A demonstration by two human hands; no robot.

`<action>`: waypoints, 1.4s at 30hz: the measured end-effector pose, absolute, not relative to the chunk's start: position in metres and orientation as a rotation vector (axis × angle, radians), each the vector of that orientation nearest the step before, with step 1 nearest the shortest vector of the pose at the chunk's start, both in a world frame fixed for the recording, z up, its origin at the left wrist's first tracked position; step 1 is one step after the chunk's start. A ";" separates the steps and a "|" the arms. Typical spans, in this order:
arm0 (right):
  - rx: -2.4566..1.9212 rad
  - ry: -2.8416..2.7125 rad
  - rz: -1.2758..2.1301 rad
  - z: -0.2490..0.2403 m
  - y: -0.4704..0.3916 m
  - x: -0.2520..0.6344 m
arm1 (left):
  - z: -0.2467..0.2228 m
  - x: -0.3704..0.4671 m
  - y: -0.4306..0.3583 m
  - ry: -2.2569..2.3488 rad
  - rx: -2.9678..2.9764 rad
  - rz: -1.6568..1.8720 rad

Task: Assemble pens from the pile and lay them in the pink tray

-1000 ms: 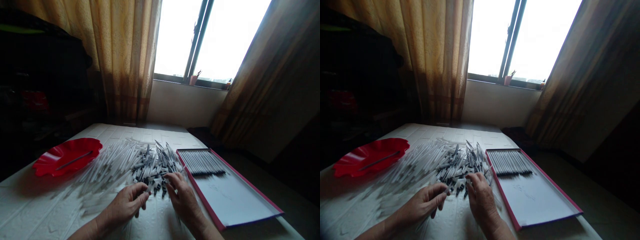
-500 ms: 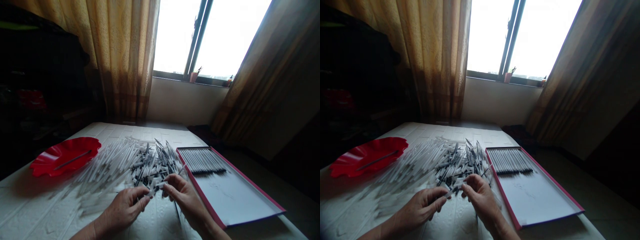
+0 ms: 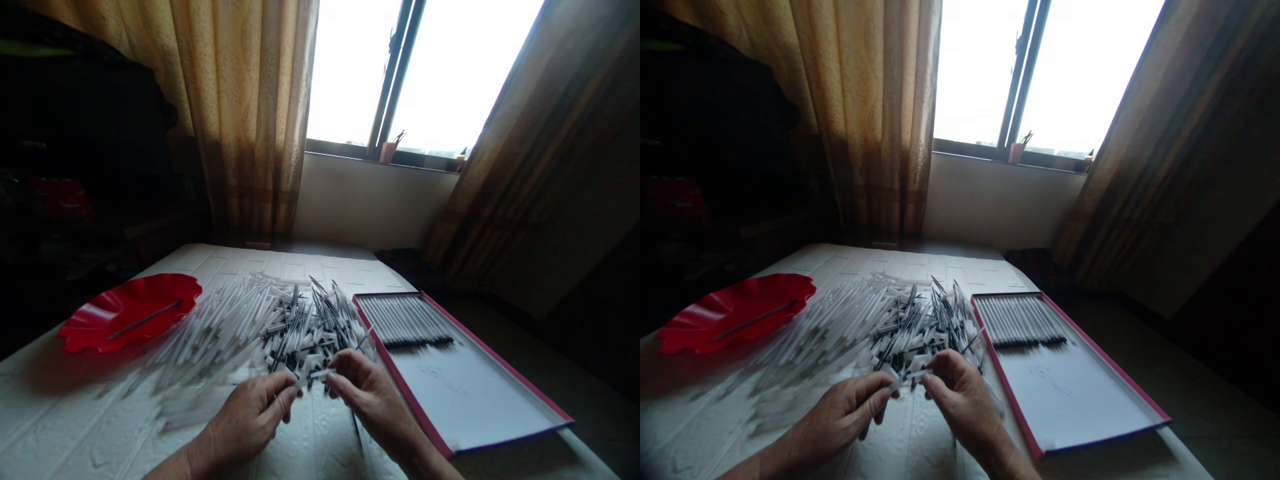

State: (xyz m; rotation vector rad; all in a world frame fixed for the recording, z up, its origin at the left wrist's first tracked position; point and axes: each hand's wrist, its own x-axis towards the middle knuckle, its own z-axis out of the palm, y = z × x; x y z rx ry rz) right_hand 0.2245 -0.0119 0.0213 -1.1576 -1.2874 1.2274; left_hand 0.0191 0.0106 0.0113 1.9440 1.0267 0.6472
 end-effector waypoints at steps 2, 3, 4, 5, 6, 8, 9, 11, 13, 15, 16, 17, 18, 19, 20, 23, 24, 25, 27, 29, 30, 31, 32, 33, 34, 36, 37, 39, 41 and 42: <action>-1.158 -1.248 1.210 0.023 -0.011 0.225 | 0.012 0.020 0.012 0.991 1.779 0.716; -1.161 -1.227 1.214 0.023 -0.011 0.225 | 0.013 0.020 0.013 0.977 1.698 0.769; -1.168 -1.205 1.229 0.024 -0.011 0.226 | 0.014 0.020 0.014 0.969 1.615 0.828; -1.181 -1.188 1.254 0.024 -0.011 0.226 | 0.015 0.019 0.015 0.966 1.526 0.886; -1.195 -1.175 1.282 0.024 -0.011 0.226 | 0.017 0.019 0.016 0.968 1.431 0.940; -1.215 -1.163 1.329 0.024 -0.012 0.226 | 0.020 0.016 0.017 0.977 1.244 1.033; -1.218 -1.165 1.342 0.023 -0.013 0.226 | 0.021 0.015 0.018 0.980 1.166 1.073; -1.214 -1.171 1.352 0.022 -0.014 0.225 | 0.023 0.013 0.020 0.987 1.052 1.135; -1.207 -1.157 1.367 0.021 -0.014 0.223 | 0.024 0.011 0.022 0.988 0.982 1.183; -1.202 -1.137 1.388 0.020 -0.014 0.221 | 0.024 0.011 0.023 0.984 0.948 1.215; -1.200 -1.132 1.398 0.019 -0.014 0.220 | 0.023 0.011 0.023 0.982 0.942 1.223; -1.195 -1.132 1.408 0.019 -0.014 0.219 | 0.023 0.011 0.023 0.981 0.938 1.231; -1.191 -1.137 1.417 0.018 -0.014 0.218 | 0.023 0.011 0.023 0.981 0.936 1.234; -1.185 -1.144 1.422 0.018 -0.014 0.217 | 0.022 0.012 0.022 0.983 0.935 1.237; -1.178 -1.154 1.426 0.017 -0.014 0.216 | 0.022 0.012 0.022 0.987 0.934 1.237; -1.176 -1.157 1.432 0.016 -0.015 0.213 | 0.021 0.014 0.020 1.002 0.929 1.235; -1.180 -1.153 1.434 0.015 -0.015 0.212 | 0.021 0.015 0.019 1.006 0.927 1.231; -1.183 -1.150 1.436 0.015 -0.015 0.211 | 0.021 0.015 0.018 1.008 0.926 1.232; -1.184 -1.145 1.425 0.013 -0.014 0.210 | 0.022 0.016 0.018 1.008 0.923 1.237; -1.180 -1.137 1.400 0.011 -0.013 0.208 | 0.023 0.017 0.018 1.007 0.914 1.249; -1.181 -1.128 1.387 0.009 -0.012 0.208 | 0.024 0.018 0.018 1.010 0.907 1.256; -1.180 -1.118 1.376 0.007 -0.012 0.207 | 0.024 0.019 0.018 1.015 0.900 1.264; -1.175 -1.115 1.368 0.005 -0.012 0.207 | 0.024 0.020 0.017 1.020 0.893 1.268; -1.168 -1.120 1.363 0.001 -0.011 0.207 | 0.024 0.021 0.017 1.023 0.889 1.271; -1.161 -1.128 1.358 -0.002 -0.010 0.207 | 0.024 0.021 0.016 1.024 0.890 1.269; -1.152 -1.135 1.341 -0.009 -0.009 0.207 | 0.023 0.023 0.015 1.019 0.909 1.262; -1.154 -1.129 1.332 -0.011 -0.008 0.207 | 0.023 0.023 0.014 1.014 0.930 1.256; -1.166 -1.104 1.331 -0.011 -0.006 0.209 | 0.024 0.020 0.014 1.005 0.985 1.245; -1.171 -1.081 1.337 -0.004 -0.006 0.212 | 0.027 0.015 0.017 1.002 1.050 1.195; -1.170 -1.071 1.335 0.001 -0.007 0.214 | 0.029 0.012 0.018 1.007 1.083 1.142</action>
